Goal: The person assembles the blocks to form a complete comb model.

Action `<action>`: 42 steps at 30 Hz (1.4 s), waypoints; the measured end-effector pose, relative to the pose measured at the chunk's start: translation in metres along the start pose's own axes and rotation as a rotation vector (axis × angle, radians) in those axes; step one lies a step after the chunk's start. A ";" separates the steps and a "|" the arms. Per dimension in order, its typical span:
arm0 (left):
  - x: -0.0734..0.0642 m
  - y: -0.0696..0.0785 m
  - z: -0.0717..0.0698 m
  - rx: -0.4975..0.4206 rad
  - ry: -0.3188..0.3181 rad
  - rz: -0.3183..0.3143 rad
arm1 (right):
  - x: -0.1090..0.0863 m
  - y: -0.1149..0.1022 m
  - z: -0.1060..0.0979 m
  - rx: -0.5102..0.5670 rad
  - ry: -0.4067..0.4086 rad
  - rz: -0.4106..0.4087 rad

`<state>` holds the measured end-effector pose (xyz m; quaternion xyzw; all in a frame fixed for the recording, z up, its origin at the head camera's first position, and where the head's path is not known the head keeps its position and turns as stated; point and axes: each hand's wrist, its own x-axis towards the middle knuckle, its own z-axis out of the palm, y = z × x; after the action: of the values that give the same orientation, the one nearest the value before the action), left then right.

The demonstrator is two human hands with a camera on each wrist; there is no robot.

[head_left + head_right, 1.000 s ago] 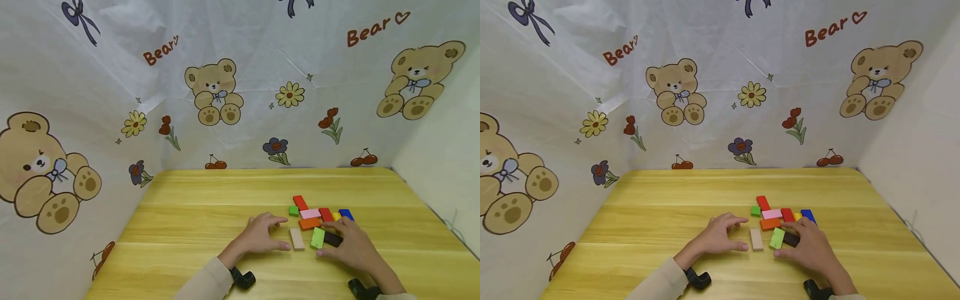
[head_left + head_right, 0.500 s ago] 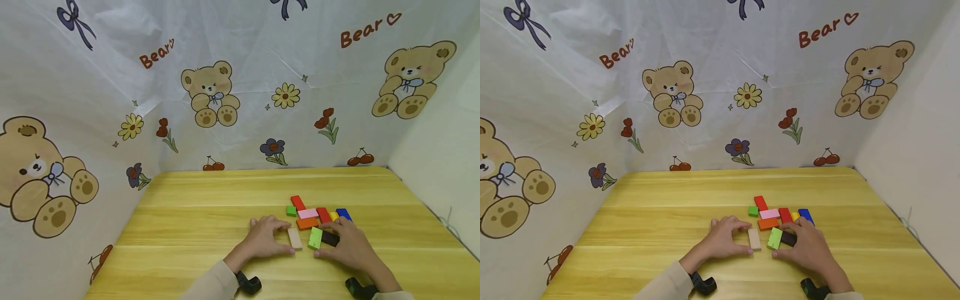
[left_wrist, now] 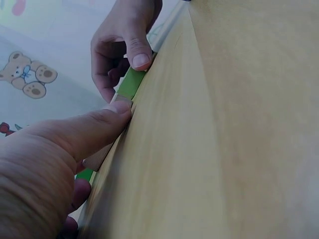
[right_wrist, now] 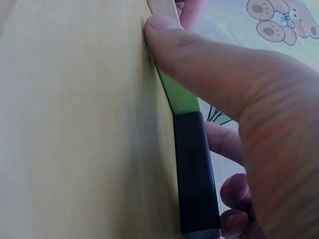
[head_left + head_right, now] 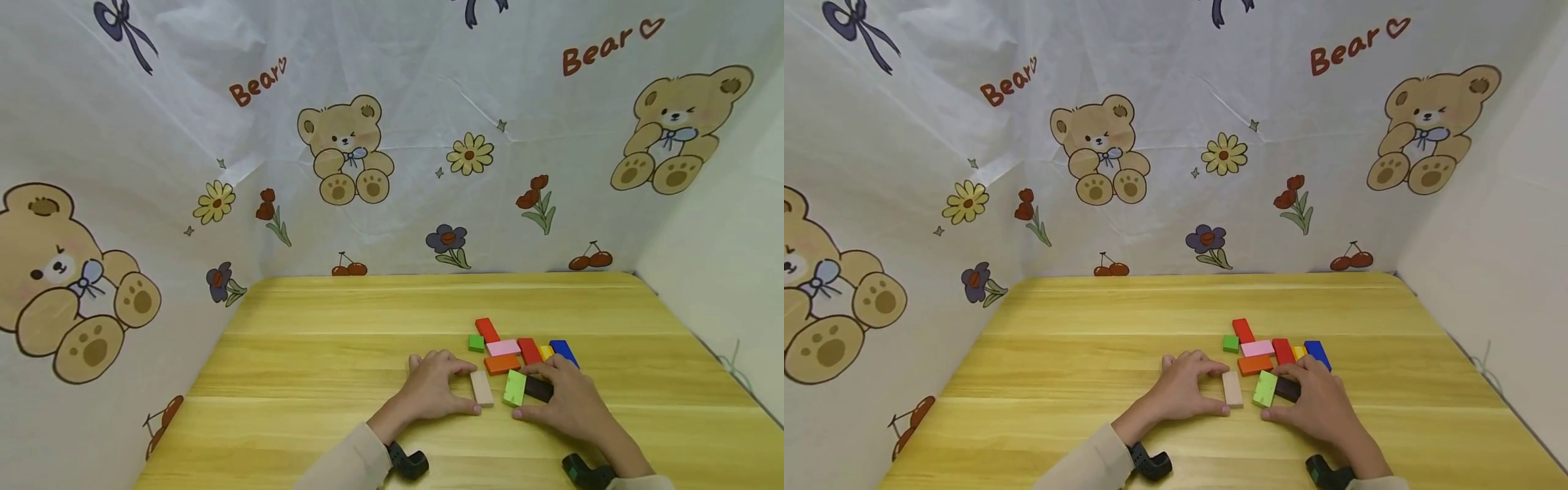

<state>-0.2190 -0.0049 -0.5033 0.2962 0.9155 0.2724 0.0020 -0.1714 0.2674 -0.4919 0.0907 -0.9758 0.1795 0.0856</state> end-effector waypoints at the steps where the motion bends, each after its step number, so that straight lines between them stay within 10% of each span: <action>1: 0.000 0.000 0.000 0.003 0.001 0.000 | 0.000 0.000 0.000 -0.001 0.003 0.000; 16: 0.000 0.000 0.004 -0.042 -0.017 0.018 | -0.006 0.001 0.000 0.032 0.008 0.002; 30: 0.003 0.000 -0.009 -0.266 -0.007 -0.022 | -0.002 -0.010 -0.006 0.075 0.058 -0.002; 42: 0.002 -0.028 -0.046 -0.347 0.118 -0.073 | 0.021 -0.034 -0.006 0.189 0.051 -0.024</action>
<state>-0.2439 -0.0459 -0.4777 0.2417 0.8633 0.4429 0.0090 -0.1839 0.2353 -0.4712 0.1058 -0.9508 0.2721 0.1035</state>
